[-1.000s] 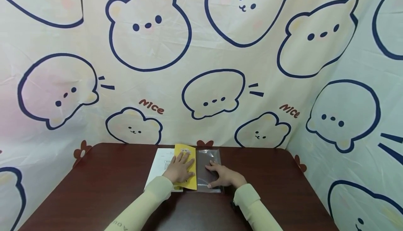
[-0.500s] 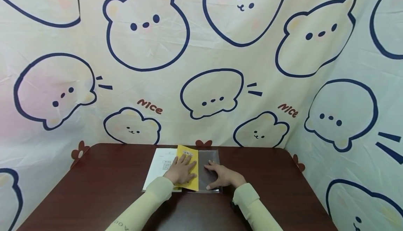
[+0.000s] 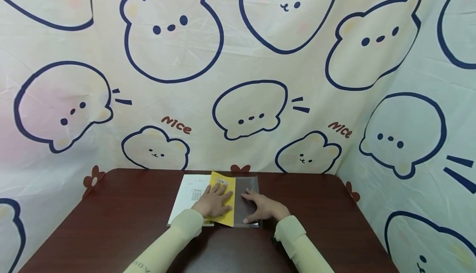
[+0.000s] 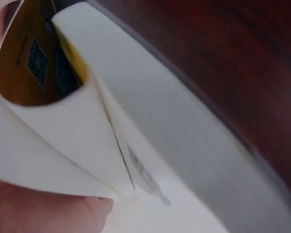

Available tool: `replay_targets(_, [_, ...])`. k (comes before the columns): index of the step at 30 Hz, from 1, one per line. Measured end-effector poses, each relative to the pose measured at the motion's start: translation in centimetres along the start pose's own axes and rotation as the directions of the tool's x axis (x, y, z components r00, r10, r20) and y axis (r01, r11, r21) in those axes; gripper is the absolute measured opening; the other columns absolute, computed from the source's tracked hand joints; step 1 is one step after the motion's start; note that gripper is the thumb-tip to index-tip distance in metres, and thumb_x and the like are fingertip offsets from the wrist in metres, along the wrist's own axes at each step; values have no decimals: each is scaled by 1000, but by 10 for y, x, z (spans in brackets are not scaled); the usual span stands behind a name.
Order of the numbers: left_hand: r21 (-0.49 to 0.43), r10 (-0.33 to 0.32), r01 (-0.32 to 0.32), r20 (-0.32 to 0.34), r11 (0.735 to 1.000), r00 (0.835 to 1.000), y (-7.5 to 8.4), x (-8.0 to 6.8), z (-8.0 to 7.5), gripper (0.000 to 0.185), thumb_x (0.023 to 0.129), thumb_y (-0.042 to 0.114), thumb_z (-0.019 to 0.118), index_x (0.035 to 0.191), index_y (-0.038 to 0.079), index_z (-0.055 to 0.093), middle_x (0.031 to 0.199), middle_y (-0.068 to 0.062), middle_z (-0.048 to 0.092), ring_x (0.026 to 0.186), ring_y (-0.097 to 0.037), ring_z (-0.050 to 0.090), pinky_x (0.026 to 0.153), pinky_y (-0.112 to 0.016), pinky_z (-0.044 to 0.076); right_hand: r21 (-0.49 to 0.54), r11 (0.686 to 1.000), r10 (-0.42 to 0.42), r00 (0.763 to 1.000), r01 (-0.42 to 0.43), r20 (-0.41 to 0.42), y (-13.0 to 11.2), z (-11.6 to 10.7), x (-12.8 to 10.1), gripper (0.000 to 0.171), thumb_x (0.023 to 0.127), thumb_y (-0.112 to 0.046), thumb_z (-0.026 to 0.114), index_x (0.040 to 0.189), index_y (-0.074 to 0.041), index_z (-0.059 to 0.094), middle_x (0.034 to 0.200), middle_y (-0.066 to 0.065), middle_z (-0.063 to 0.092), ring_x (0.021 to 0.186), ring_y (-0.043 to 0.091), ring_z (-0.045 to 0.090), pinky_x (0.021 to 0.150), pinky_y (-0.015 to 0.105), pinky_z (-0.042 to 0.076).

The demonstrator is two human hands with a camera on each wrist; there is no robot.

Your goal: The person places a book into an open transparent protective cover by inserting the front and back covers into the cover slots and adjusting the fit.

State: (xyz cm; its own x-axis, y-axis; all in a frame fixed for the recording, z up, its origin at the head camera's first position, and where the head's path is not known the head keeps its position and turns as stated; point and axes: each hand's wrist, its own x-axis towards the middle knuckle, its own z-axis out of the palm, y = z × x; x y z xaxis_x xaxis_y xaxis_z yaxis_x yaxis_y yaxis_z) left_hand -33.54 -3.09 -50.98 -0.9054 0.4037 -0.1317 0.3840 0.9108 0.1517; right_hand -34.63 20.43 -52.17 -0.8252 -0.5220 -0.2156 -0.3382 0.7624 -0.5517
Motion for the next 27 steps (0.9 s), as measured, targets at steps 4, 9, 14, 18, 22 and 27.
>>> replay_targets(4, [-8, 9, -9, 22, 1000, 1000, 0, 0, 0, 61, 102, 53, 52, 155, 25, 46, 166, -6, 32, 156, -31, 19, 126, -54, 13, -5, 1000, -14, 1000, 14, 3, 1, -1, 1, 91, 81, -37, 87, 157, -19, 41, 168, 12, 23, 155, 38, 21, 119, 59, 28])
replay_targets(9, [3, 21, -21, 21, 1000, 1000, 1, 0, 0, 62, 103, 55, 48, 157, 25, 42, 168, -5, 28, 157, -31, 16, 126, -54, 13, 4, 999, -49, 999, 49, 9, 1, -3, 1, 90, 82, -34, 87, 157, -15, 41, 168, 15, 23, 154, 40, 21, 119, 60, 29])
replay_targets(14, [-21, 19, -19, 5, 1000, 1000, 2, -1, 2, 62, 103, 54, 47, 157, 24, 42, 168, -6, 26, 157, -32, 15, 126, -55, 12, 8, 999, -50, 999, 50, 17, 0, -3, 1, 89, 82, -34, 87, 156, -15, 42, 168, 16, 21, 155, 40, 19, 119, 60, 28])
replay_targets(18, [-31, 17, -18, -11, 999, 1000, 4, -1, 1, 61, 103, 52, 49, 156, 23, 43, 168, -7, 27, 157, -33, 15, 125, -55, 12, 4, 999, -54, 998, 54, 14, -1, -2, 0, 88, 82, -33, 87, 156, -14, 42, 168, 17, 22, 154, 41, 20, 119, 60, 29])
replay_targets(22, [-29, 14, -15, -15, 999, 1000, 6, 0, 1, 61, 103, 52, 49, 157, 22, 42, 167, -7, 28, 157, -33, 14, 125, -56, 12, 5, 999, -48, 999, 48, 12, -2, -2, 0, 88, 82, -33, 87, 156, -15, 42, 168, 17, 22, 154, 41, 20, 118, 61, 29])
replay_targets(27, [-17, 23, -23, -13, 1000, 1000, 8, 0, 2, 61, 104, 52, 47, 157, 22, 42, 167, -8, 28, 157, -34, 14, 125, -56, 12, 3, 999, -39, 999, 39, 14, -3, -1, -1, 88, 82, -33, 87, 156, -15, 42, 168, 17, 22, 154, 41, 20, 118, 61, 28])
